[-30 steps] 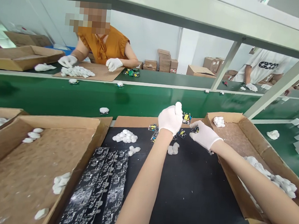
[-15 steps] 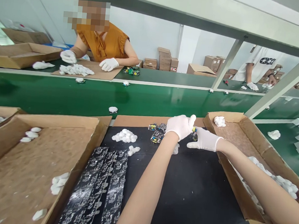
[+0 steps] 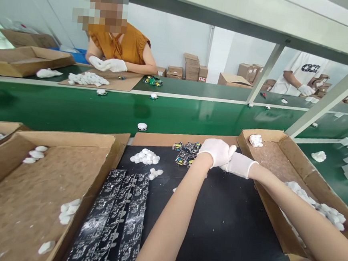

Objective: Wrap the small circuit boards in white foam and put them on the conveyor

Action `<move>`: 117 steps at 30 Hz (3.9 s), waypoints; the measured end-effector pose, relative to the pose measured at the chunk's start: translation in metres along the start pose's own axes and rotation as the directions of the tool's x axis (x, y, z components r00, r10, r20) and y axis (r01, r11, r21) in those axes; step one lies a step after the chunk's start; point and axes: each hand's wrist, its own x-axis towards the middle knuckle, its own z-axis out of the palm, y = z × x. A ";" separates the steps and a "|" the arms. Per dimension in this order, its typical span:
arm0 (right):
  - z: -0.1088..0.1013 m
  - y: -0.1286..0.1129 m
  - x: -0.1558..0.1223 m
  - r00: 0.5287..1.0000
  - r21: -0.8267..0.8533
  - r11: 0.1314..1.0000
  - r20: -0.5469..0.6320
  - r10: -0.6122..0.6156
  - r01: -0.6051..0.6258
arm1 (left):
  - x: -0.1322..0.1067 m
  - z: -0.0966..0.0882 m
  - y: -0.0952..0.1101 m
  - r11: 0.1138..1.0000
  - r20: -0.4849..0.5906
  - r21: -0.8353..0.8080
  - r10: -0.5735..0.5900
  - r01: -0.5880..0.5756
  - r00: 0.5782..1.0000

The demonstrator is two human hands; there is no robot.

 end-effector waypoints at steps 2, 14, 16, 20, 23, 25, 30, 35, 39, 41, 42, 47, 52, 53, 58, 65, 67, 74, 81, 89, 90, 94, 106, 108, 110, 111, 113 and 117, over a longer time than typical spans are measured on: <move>0.000 -0.001 0.000 1.000 -0.020 1.000 0.011 0.013 -0.013 | 0.000 0.001 -0.001 1.000 -0.009 -0.008 -0.001 0.001 1.000; -0.004 -0.007 -0.005 0.980 -0.045 0.983 -0.102 0.172 -0.177 | -0.003 -0.001 0.001 0.978 -0.202 -0.171 -0.153 0.119 0.967; -0.003 -0.004 -0.004 0.980 -0.032 0.983 -0.099 0.175 -0.179 | -0.002 0.002 0.001 0.969 -0.209 -0.207 -0.180 0.137 0.961; -0.002 -0.002 -0.001 0.984 0.018 0.987 -0.085 0.159 -0.158 | 0.002 0.010 0.001 0.947 -0.223 -0.274 -0.230 0.165 0.947; -0.003 -0.003 0.001 0.991 0.073 0.991 -0.069 0.117 -0.112 | 0.006 0.013 -0.002 0.926 -0.222 -0.332 -0.264 0.181 0.939; -0.003 -0.003 0.001 0.990 0.107 0.989 -0.089 0.111 -0.101 | 0.007 0.013 -0.005 0.906 -0.221 -0.364 -0.308 0.215 0.925; 0.002 0.010 0.004 0.950 0.012 0.971 -0.206 0.234 -0.237 | 0.009 0.016 -0.014 0.919 -0.176 -0.283 -0.330 0.274 0.927; 0.013 0.032 0.008 0.956 -0.010 0.972 -0.182 0.230 -0.236 | 0.013 0.037 -0.016 0.949 -0.150 -0.218 -0.262 0.227 0.953; 0.022 0.040 0.010 0.963 -0.010 0.974 -0.155 0.220 -0.225 | 0.015 0.050 -0.015 0.965 -0.155 -0.175 -0.221 0.194 0.963; 0.025 0.041 0.011 0.965 -0.013 0.973 -0.138 0.225 -0.229 | 0.016 0.053 -0.015 0.967 -0.173 -0.161 -0.224 0.197 0.959; 0.026 0.041 0.011 0.965 -0.014 0.973 -0.128 0.227 -0.231 | 0.016 0.054 -0.015 0.968 -0.178 -0.154 -0.224 0.198 0.958; 0.028 0.045 0.012 0.956 -0.034 0.960 -0.106 0.273 -0.278 | 0.017 0.056 -0.019 0.969 -0.193 -0.134 -0.229 0.206 0.954; 0.030 0.045 0.011 0.942 -0.102 0.939 -0.102 0.318 -0.328 | 0.018 0.054 -0.021 0.970 -0.164 -0.110 -0.234 0.218 0.958; 0.030 0.043 0.010 0.943 -0.115 0.938 -0.098 0.318 -0.328 | 0.018 0.053 -0.021 0.970 -0.145 -0.100 -0.236 0.222 0.961; 0.017 0.032 0.005 0.952 -0.205 0.930 -0.088 0.292 -0.304 | 0.015 0.045 -0.019 0.949 -0.072 -0.085 -0.309 0.302 0.948; -0.011 0.018 -0.013 0.943 -0.344 0.913 0.165 0.287 -0.218 | 0.012 0.032 -0.019 0.883 -0.065 -0.065 -0.468 0.464 0.881; -0.010 0.015 -0.016 0.935 -0.367 0.914 0.232 0.268 -0.171 | 0.012 0.028 -0.021 0.862 -0.054 -0.051 -0.507 0.505 0.860; -0.002 0.020 -0.010 0.945 -0.455 0.883 0.221 0.243 -0.120 | 0.007 0.012 -0.016 0.884 -0.030 -0.018 -0.467 0.467 0.884; -0.020 0.027 -0.006 0.976 -0.431 0.884 0.033 0.214 -0.179 | 0.001 0.002 0.007 0.987 -0.128 -0.064 -0.155 0.148 0.980; -0.021 0.017 -0.002 0.986 -0.357 0.923 -0.129 0.106 -0.146 | 0.003 0.010 0.011 0.986 -0.210 -0.104 -0.152 0.133 0.966; -0.021 0.015 -0.003 0.988 -0.334 0.936 -0.132 0.075 -0.115 | 0.002 0.009 0.009 0.984 -0.228 -0.108 -0.164 0.143 0.960; -0.023 0.011 -0.007 0.972 -0.333 0.941 -0.236 -0.018 -0.064 | 0.001 0.005 0.001 0.975 -0.291 -0.134 -0.209 0.176 0.934; -0.012 0.012 -0.011 0.965 -0.383 0.894 -0.209 0.161 -0.232 | -0.001 0.006 -0.005 0.997 -0.259 -0.040 -0.072 0.064 0.963; -0.012 0.008 -0.012 0.966 -0.411 0.882 -0.209 0.153 -0.229 | -0.001 0.007 -0.005 0.998 -0.231 -0.026 -0.069 0.065 0.971; -0.013 0.003 -0.014 0.967 -0.438 0.871 -0.213 0.138 -0.221 | -0.001 0.010 -0.006 0.996 -0.212 -0.041 -0.085 0.078 0.974; -0.013 0.000 -0.015 0.968 -0.454 0.865 -0.217 0.126 -0.214 | -0.001 0.012 -0.006 0.995 -0.206 -0.050 -0.096 0.088 0.974; -0.014 -0.004 -0.016 0.969 -0.476 0.858 -0.230 0.090 -0.193 | 0.000 0.014 -0.006 0.991 -0.204 -0.073 -0.128 0.115 0.971; -0.012 -0.007 -0.016 0.970 -0.464 0.869 -0.235 0.065 -0.171 | 0.002 0.017 -0.008 0.977 -0.215 -0.140 -0.185 0.158 0.959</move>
